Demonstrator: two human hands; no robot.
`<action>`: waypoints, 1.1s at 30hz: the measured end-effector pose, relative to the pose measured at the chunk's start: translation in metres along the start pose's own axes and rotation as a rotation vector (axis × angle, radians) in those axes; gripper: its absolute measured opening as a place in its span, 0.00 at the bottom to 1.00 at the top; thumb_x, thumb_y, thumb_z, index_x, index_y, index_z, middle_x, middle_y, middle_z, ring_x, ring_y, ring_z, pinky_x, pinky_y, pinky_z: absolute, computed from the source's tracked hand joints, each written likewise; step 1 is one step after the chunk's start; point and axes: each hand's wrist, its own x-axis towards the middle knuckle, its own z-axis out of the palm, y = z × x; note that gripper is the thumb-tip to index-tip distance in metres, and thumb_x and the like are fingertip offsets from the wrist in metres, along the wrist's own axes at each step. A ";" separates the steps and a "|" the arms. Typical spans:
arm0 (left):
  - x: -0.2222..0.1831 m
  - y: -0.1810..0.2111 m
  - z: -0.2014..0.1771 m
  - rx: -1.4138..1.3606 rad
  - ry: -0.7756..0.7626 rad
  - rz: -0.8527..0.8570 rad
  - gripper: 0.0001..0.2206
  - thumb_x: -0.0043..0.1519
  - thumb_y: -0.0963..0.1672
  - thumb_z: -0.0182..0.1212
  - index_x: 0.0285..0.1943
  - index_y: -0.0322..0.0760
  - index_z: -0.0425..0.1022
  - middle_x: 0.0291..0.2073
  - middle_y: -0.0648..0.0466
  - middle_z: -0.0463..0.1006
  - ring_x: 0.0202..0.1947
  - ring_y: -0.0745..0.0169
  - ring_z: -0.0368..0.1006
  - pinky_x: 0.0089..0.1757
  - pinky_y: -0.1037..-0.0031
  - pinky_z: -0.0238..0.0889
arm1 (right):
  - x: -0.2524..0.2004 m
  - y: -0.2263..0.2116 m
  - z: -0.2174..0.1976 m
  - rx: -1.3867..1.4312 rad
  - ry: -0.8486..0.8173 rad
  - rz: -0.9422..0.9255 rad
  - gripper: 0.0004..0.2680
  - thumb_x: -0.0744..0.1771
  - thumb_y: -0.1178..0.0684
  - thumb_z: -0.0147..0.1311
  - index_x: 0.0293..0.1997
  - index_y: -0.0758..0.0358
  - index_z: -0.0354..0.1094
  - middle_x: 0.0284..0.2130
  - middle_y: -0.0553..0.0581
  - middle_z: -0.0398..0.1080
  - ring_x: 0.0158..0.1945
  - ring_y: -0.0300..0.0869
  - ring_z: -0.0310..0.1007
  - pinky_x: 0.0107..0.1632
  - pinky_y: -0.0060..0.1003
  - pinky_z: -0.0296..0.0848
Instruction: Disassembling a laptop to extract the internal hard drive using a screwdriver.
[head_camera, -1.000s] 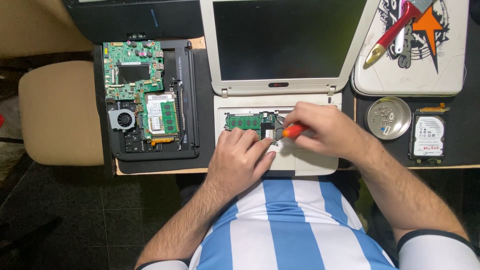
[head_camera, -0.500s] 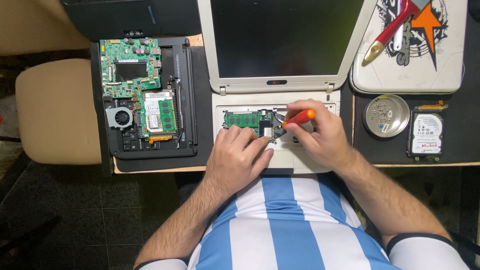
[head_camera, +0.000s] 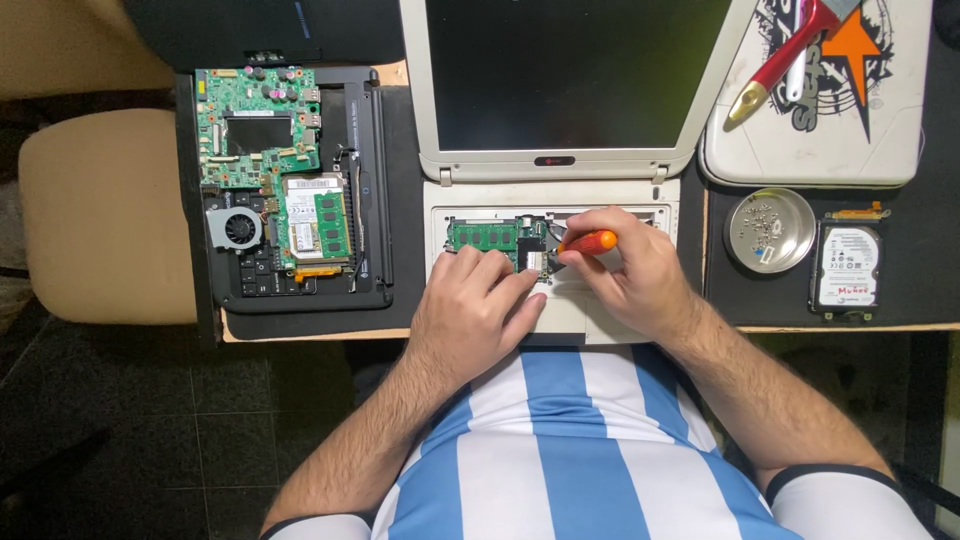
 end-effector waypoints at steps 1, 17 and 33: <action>0.000 0.000 0.000 -0.001 -0.001 0.001 0.12 0.79 0.52 0.69 0.55 0.45 0.92 0.42 0.54 0.77 0.47 0.57 0.76 0.50 0.60 0.69 | 0.001 -0.001 0.000 0.000 0.001 0.001 0.13 0.75 0.56 0.71 0.68 0.61 0.76 0.47 0.56 0.89 0.51 0.53 0.91 0.59 0.55 0.87; 0.001 0.001 -0.007 0.041 -0.008 0.115 0.17 0.82 0.53 0.63 0.59 0.41 0.90 0.58 0.53 0.82 0.56 0.56 0.72 0.55 0.60 0.64 | 0.042 -0.042 -0.027 0.015 -0.241 -0.115 0.14 0.72 0.67 0.68 0.67 0.61 0.77 0.43 0.59 0.89 0.39 0.54 0.92 0.47 0.53 0.93; 0.001 0.003 -0.008 0.064 -0.028 0.095 0.18 0.83 0.54 0.59 0.66 0.43 0.88 0.68 0.57 0.83 0.60 0.56 0.70 0.58 0.59 0.60 | 0.036 -0.014 -0.029 0.632 -0.284 0.336 0.14 0.71 0.57 0.75 0.54 0.61 0.67 0.45 0.63 0.87 0.44 0.40 0.86 0.53 0.41 0.87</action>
